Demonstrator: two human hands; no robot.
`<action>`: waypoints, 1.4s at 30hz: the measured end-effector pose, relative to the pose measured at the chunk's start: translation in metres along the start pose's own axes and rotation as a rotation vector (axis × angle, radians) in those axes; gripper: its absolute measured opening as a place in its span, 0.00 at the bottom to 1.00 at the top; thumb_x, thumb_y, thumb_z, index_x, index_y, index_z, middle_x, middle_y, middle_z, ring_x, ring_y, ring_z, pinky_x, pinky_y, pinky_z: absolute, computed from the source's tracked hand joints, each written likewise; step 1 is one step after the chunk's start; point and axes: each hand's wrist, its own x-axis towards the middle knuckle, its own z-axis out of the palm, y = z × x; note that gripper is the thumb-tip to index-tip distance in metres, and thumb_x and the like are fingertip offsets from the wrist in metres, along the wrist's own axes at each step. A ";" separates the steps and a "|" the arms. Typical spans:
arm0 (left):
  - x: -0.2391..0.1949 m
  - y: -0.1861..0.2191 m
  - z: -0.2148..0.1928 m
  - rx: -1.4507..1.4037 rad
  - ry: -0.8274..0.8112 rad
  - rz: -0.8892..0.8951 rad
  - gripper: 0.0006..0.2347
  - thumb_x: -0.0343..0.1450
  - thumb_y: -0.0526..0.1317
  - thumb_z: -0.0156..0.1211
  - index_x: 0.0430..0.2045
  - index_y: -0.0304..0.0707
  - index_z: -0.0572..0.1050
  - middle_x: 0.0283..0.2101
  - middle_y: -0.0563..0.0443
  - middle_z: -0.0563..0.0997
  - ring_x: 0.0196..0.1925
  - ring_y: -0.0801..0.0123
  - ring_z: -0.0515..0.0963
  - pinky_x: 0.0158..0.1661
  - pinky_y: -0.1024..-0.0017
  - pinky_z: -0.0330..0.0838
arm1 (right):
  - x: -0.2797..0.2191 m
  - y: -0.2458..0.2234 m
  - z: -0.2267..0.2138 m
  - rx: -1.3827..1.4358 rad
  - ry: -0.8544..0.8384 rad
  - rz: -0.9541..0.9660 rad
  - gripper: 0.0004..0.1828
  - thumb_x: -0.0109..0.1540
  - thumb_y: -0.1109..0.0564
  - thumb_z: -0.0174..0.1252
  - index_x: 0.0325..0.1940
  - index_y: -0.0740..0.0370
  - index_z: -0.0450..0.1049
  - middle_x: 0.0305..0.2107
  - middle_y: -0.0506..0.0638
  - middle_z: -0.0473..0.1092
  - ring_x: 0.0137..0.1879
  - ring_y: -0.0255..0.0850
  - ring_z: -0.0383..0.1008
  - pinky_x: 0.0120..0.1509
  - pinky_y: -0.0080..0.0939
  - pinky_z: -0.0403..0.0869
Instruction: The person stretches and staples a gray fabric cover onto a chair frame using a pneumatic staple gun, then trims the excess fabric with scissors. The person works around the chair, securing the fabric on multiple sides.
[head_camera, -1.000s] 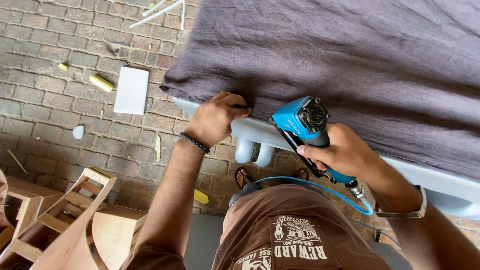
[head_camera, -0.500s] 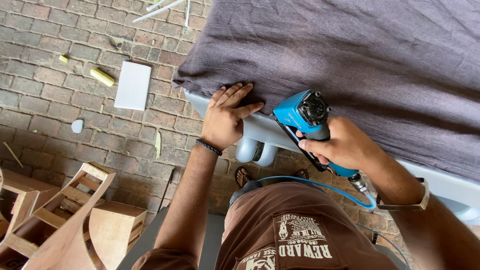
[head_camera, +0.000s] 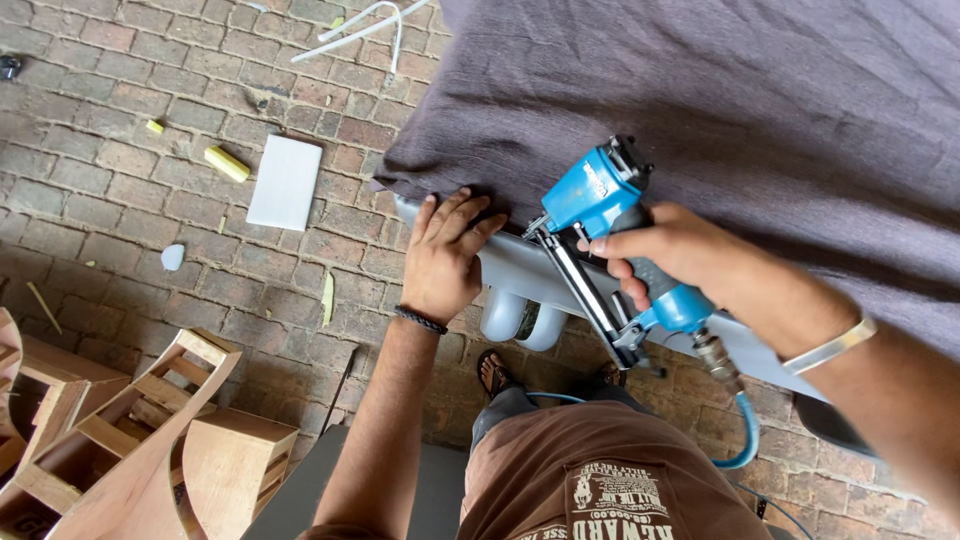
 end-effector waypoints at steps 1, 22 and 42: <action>-0.001 -0.001 -0.002 -0.037 0.018 -0.001 0.25 0.61 0.25 0.55 0.51 0.47 0.80 0.61 0.50 0.77 0.70 0.58 0.69 0.71 0.48 0.53 | 0.001 -0.007 -0.001 0.013 0.007 0.033 0.15 0.57 0.53 0.61 0.42 0.67 0.76 0.17 0.49 0.67 0.17 0.39 0.68 0.24 0.42 0.70; -0.109 -0.007 -0.003 -0.481 0.389 -0.603 0.15 0.70 0.22 0.51 0.36 0.41 0.83 0.41 0.52 0.88 0.41 0.73 0.85 0.42 0.73 0.81 | 0.032 -0.057 0.016 0.104 -0.144 0.066 0.16 0.59 0.50 0.59 0.44 0.62 0.77 0.17 0.43 0.65 0.20 0.33 0.64 0.24 0.38 0.67; 0.062 0.214 0.090 -0.383 -0.310 0.281 0.12 0.68 0.46 0.68 0.42 0.46 0.84 0.47 0.54 0.80 0.54 0.59 0.75 0.52 0.57 0.70 | -0.169 0.219 -0.176 0.337 0.346 0.269 0.20 0.55 0.50 0.68 0.38 0.69 0.72 0.17 0.54 0.68 0.19 0.45 0.71 0.21 0.48 0.71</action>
